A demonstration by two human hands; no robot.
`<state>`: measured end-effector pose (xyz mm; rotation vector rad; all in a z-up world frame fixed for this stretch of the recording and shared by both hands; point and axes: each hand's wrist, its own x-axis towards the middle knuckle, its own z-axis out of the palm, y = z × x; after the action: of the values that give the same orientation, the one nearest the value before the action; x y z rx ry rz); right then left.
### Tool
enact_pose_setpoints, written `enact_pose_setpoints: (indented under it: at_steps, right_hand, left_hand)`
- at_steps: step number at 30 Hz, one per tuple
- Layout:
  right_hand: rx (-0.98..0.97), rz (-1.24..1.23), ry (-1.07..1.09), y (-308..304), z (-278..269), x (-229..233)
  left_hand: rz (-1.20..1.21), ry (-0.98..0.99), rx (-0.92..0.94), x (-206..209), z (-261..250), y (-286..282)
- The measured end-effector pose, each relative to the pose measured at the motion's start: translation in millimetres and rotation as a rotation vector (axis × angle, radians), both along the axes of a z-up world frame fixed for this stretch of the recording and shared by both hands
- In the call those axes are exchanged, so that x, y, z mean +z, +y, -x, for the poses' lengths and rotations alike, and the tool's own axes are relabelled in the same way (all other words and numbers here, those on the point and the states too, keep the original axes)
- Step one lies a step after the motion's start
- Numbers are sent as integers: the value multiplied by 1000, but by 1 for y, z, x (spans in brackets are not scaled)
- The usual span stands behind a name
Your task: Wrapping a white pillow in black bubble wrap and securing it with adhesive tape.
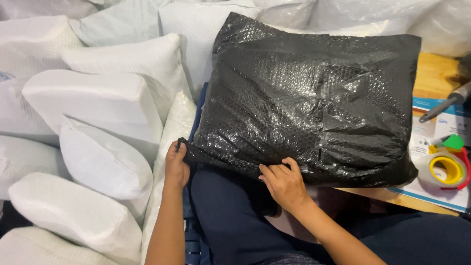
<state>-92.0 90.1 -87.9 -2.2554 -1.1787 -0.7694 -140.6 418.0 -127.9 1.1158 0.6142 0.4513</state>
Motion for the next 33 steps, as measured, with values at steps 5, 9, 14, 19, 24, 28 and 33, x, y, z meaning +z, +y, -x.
enact_pose_setpoints:
  at_steps: [5, 9, 14, 19, 24, 28, 33]
  right_hand:
    - [34, -145, 13, -3, 3, 20]
    - [83, -308, 109, -34, 9, 75]
    - [-438, -268, 18, -133, -12, 53]
    - [-944, -157, 152, -251, -57, 25]
    - [-1250, 167, 416, -336, -101, -41]
    - [-1298, 227, 484, -353, -119, -52]
    - [-1268, 187, 644, -369, -123, -71]
  left_hand:
    - [10, 50, -24, 7, -12, -9]
    - [45, 106, -112, 13, -17, -7]
    - [97, 212, -172, -1, -30, 6]
    - [-5, 402, -173, 15, -38, -5]
    - [-259, 518, -167, 11, -40, -3]
    - [-292, 511, -162, 25, -41, -6]
    - [-797, 464, 60, 72, -29, -24]
